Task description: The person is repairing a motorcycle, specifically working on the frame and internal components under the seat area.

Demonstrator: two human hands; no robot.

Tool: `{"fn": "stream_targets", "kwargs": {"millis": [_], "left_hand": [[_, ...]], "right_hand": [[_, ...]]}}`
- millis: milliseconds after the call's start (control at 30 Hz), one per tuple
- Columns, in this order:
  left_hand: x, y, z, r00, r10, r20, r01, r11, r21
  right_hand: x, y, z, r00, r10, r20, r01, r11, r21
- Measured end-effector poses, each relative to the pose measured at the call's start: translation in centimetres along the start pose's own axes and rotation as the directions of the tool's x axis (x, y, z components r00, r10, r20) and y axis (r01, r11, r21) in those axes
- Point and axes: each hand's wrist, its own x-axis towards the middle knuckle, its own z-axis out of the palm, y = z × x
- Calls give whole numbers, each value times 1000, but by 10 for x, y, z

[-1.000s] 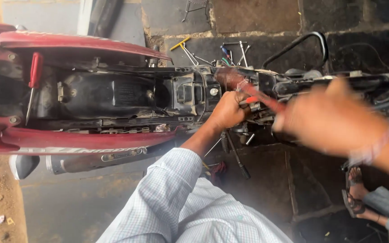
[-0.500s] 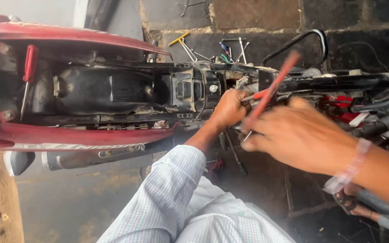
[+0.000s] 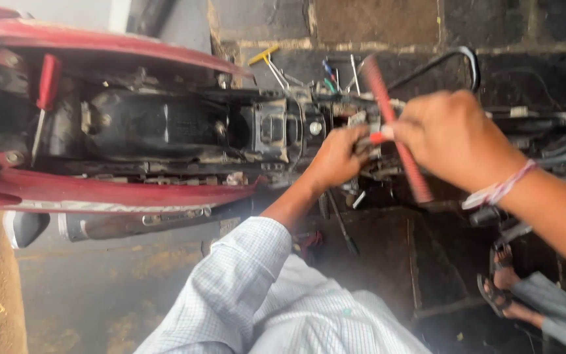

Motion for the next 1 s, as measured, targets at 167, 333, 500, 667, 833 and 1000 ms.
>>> {"fn": "stream_targets", "kwargs": {"millis": [167,333,500,667,833,1000], "left_hand": [[14,45,-2,983,-125,-136,116,991,-68],[11,33,1,998,0,-61,3,999,54],[7,14,11,988,110,-109,-113,993,-26],[9,25,-5,998,-7,-62,3,998,-59],[17,28,-9,997,34,66,-31,998,-52],[15,-11,8,978,208,29,-205,976,-79]], "right_hand": [[-5,-6,-17,960,281,5,-265,898,350],[-1,-13,-41,899,-421,-118,387,892,-233],[-8,-1,9,996,-39,78,51,984,-168],[-8,-5,-28,970,-206,-125,166,948,-272],[4,-1,-38,835,-548,-48,512,806,-298],[0,-7,-10,996,85,17,-75,943,-323]]}}
